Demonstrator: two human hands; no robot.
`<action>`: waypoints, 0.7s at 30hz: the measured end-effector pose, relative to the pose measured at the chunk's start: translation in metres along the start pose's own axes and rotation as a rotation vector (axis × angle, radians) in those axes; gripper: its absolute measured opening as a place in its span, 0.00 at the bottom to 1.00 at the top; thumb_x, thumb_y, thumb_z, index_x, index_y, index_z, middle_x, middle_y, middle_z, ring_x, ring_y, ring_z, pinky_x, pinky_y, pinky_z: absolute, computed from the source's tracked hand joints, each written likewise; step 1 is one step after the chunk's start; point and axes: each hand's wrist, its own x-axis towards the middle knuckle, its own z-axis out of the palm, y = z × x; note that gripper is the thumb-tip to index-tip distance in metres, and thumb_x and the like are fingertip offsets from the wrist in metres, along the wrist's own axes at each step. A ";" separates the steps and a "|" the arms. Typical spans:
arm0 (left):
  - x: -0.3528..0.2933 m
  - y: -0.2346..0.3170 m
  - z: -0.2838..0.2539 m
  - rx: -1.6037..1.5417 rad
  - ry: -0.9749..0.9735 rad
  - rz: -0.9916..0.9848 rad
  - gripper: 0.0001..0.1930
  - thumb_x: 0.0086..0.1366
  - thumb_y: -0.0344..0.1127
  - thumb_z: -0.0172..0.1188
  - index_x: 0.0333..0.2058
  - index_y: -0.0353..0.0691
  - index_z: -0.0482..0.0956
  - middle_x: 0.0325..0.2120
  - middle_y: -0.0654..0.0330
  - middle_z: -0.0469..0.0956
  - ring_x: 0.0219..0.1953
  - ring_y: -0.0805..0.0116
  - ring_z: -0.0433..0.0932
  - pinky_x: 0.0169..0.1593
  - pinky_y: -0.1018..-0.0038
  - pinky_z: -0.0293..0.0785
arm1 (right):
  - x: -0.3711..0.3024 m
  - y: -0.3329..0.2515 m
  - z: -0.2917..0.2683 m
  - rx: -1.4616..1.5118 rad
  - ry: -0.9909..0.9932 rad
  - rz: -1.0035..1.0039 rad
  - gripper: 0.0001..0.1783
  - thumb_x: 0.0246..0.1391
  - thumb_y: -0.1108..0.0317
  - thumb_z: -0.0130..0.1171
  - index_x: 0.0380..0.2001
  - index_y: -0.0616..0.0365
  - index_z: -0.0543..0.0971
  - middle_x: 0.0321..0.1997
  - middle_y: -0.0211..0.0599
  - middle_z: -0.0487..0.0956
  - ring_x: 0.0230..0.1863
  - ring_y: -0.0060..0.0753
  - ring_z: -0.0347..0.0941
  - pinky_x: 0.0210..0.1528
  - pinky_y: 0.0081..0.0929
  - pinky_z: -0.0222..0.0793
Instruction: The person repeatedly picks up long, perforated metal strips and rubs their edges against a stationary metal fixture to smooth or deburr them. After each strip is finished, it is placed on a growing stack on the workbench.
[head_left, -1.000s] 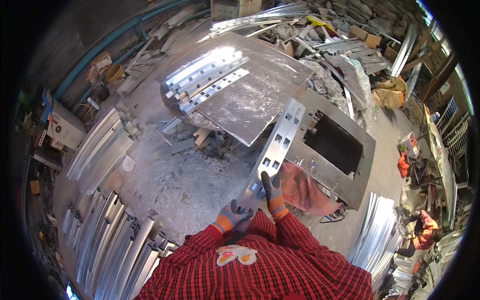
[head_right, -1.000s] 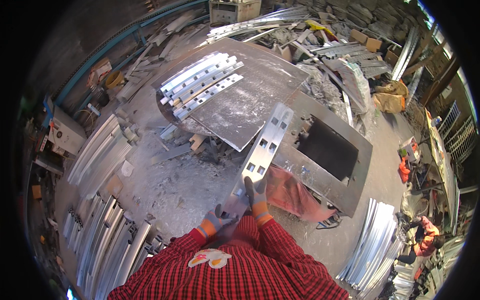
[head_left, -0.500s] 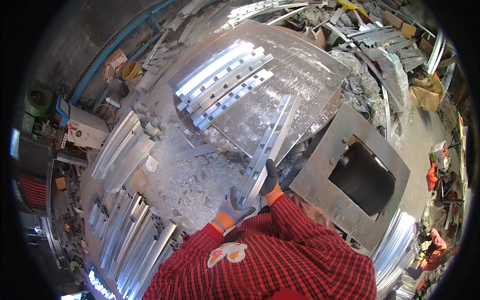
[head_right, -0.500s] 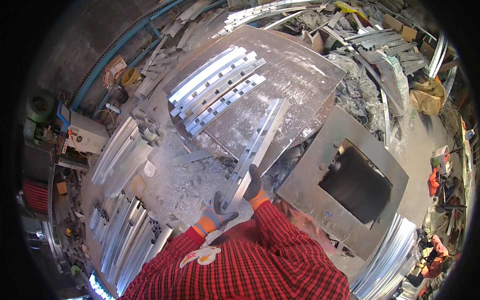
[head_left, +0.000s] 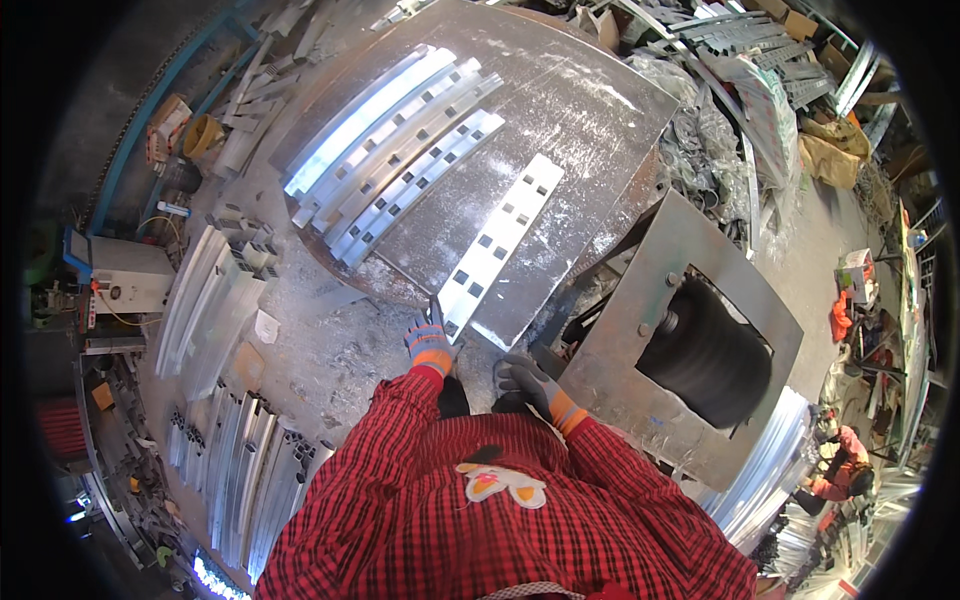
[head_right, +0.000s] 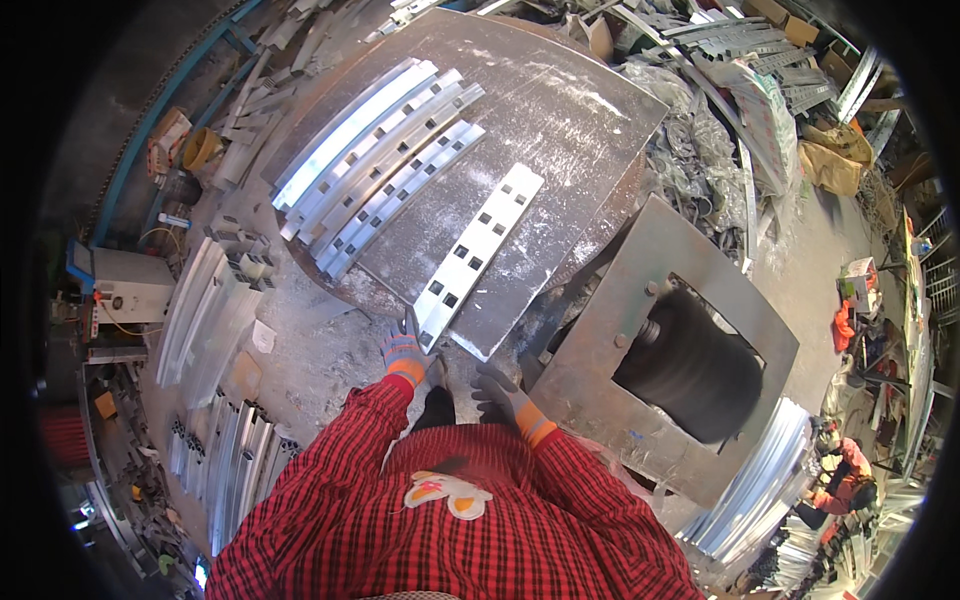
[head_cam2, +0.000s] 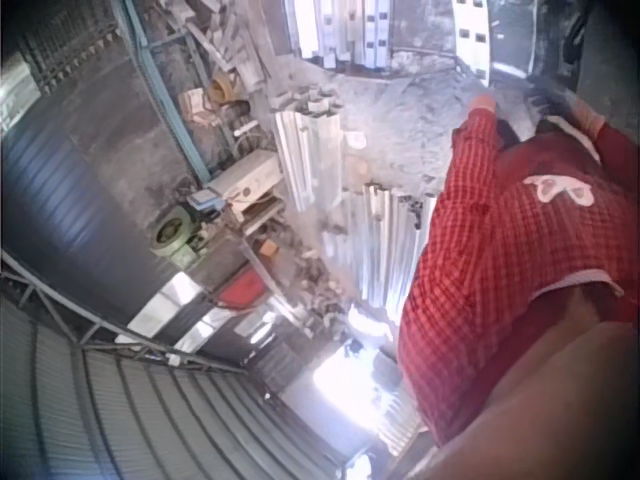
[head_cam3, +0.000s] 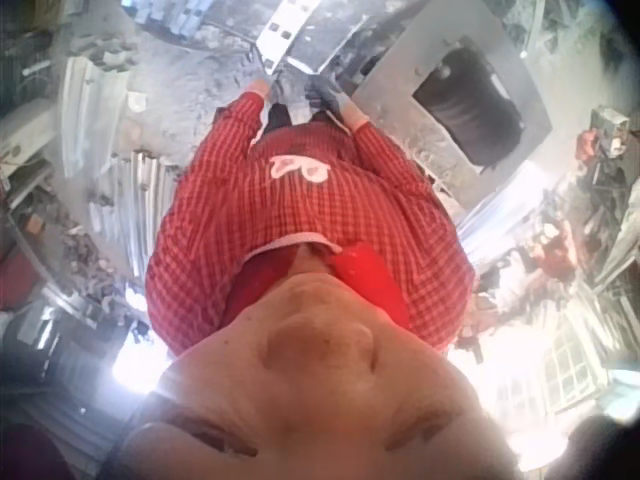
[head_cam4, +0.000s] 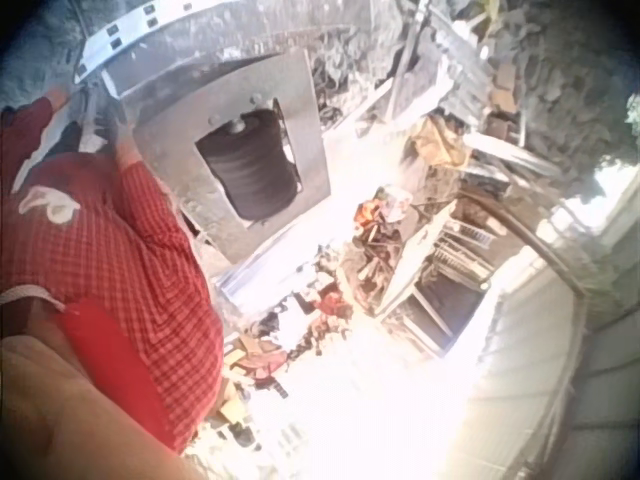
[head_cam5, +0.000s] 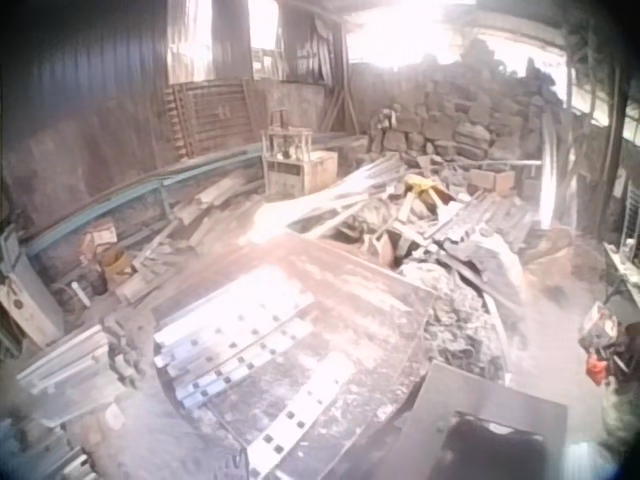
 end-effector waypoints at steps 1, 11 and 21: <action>0.005 0.002 0.002 -0.015 -0.009 0.010 0.68 0.44 0.62 0.75 0.75 0.49 0.37 0.62 0.41 0.65 0.63 0.46 0.67 0.60 0.49 0.66 | -0.012 -0.006 0.004 -0.042 -0.003 -0.011 0.31 0.67 0.50 0.54 0.68 0.45 0.63 0.56 0.36 0.76 0.53 0.31 0.74 0.52 0.29 0.73; 0.068 -0.019 -0.013 -0.169 -0.086 0.063 0.67 0.43 0.70 0.71 0.75 0.53 0.41 0.72 0.49 0.52 0.71 0.44 0.54 0.70 0.47 0.51 | 0.005 0.002 0.012 -0.168 0.144 -0.209 0.22 0.69 0.61 0.51 0.63 0.53 0.69 0.54 0.35 0.75 0.54 0.31 0.74 0.53 0.27 0.72; 0.167 -0.186 -0.037 -0.115 0.072 -0.127 0.57 0.52 0.68 0.66 0.74 0.50 0.49 0.73 0.56 0.50 0.74 0.51 0.49 0.73 0.53 0.48 | 0.073 -0.005 0.088 -0.071 0.191 0.003 0.26 0.69 0.58 0.52 0.66 0.54 0.64 0.52 0.32 0.75 0.47 0.22 0.74 0.45 0.22 0.71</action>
